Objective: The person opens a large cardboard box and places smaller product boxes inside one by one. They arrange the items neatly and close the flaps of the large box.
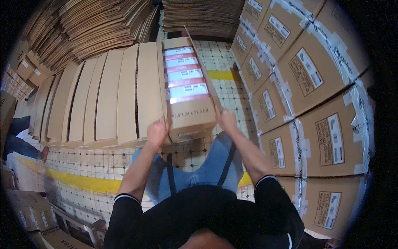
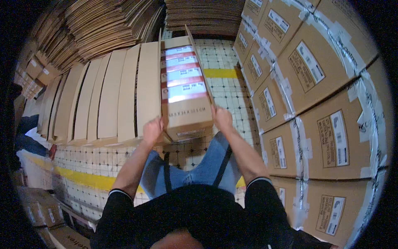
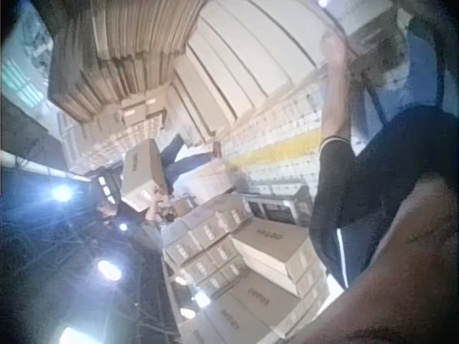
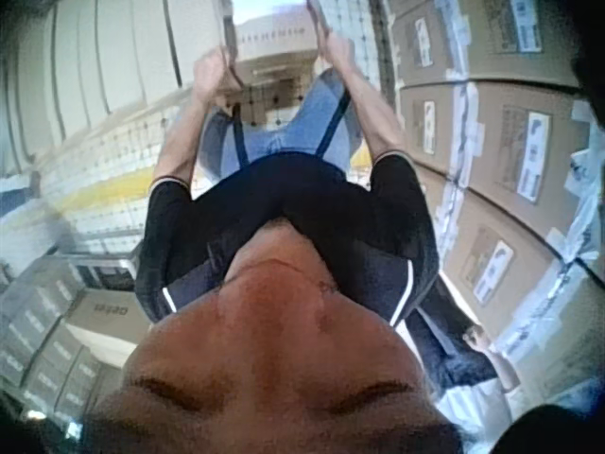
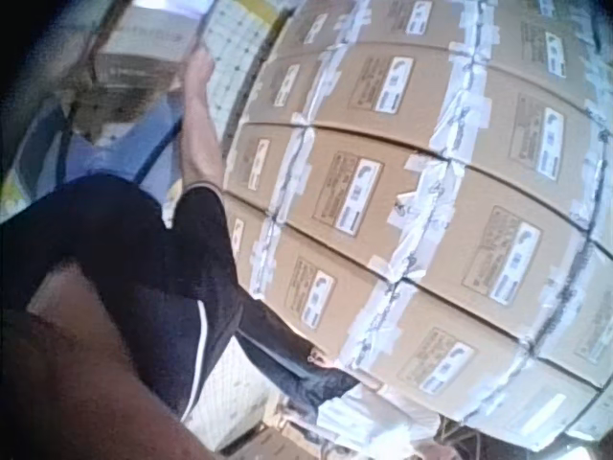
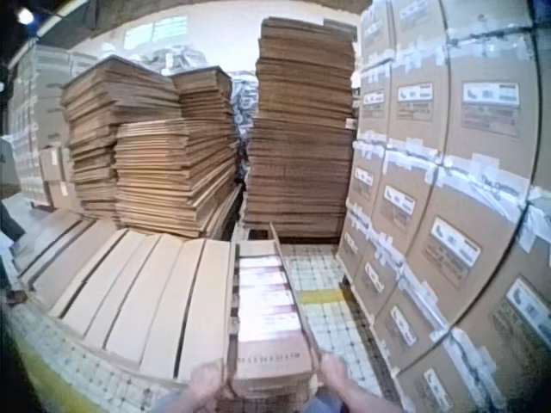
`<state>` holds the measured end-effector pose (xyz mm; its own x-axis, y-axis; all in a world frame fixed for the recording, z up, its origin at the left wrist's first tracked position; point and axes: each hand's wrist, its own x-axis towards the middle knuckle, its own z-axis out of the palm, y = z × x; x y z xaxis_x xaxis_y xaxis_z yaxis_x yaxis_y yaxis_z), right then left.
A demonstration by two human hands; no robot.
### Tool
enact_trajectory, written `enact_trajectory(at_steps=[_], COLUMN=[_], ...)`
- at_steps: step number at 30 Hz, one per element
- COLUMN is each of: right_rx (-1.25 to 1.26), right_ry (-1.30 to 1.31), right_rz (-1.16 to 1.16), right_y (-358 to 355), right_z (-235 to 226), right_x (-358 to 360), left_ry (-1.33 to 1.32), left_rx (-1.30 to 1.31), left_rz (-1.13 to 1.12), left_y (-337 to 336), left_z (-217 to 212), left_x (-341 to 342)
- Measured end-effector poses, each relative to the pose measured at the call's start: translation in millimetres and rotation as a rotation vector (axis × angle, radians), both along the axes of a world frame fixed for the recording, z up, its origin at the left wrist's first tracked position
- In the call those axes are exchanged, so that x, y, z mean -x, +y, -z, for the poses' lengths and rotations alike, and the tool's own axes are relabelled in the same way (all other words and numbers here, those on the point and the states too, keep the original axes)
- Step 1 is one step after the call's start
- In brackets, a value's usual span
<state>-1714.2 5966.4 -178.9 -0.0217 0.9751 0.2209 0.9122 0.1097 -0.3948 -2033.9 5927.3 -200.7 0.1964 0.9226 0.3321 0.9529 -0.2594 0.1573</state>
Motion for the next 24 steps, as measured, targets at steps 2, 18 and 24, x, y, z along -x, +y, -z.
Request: enact_trajectory(at_steps=[2,18,24], right_rx=[-0.018,-0.261,-0.269], right_ry=[-0.086,-0.194,-0.232], right_rz=[0.023,-0.003,-0.017], right_y=[22.4,165.2,182.9], right_z=[-31.6,-229.5,-233.2], right_x=[3.7,14.2,13.4], left_ry=[0.001,-0.082,-0.063], left_rx=[-0.067,-0.112,-0.149], left_rz=[-0.042,-0.276,-0.266], left_y=[23.3,182.3,197.9], left_z=[-33.5,-246.7,-248.1], left_x=[6.1,3.0,6.4])
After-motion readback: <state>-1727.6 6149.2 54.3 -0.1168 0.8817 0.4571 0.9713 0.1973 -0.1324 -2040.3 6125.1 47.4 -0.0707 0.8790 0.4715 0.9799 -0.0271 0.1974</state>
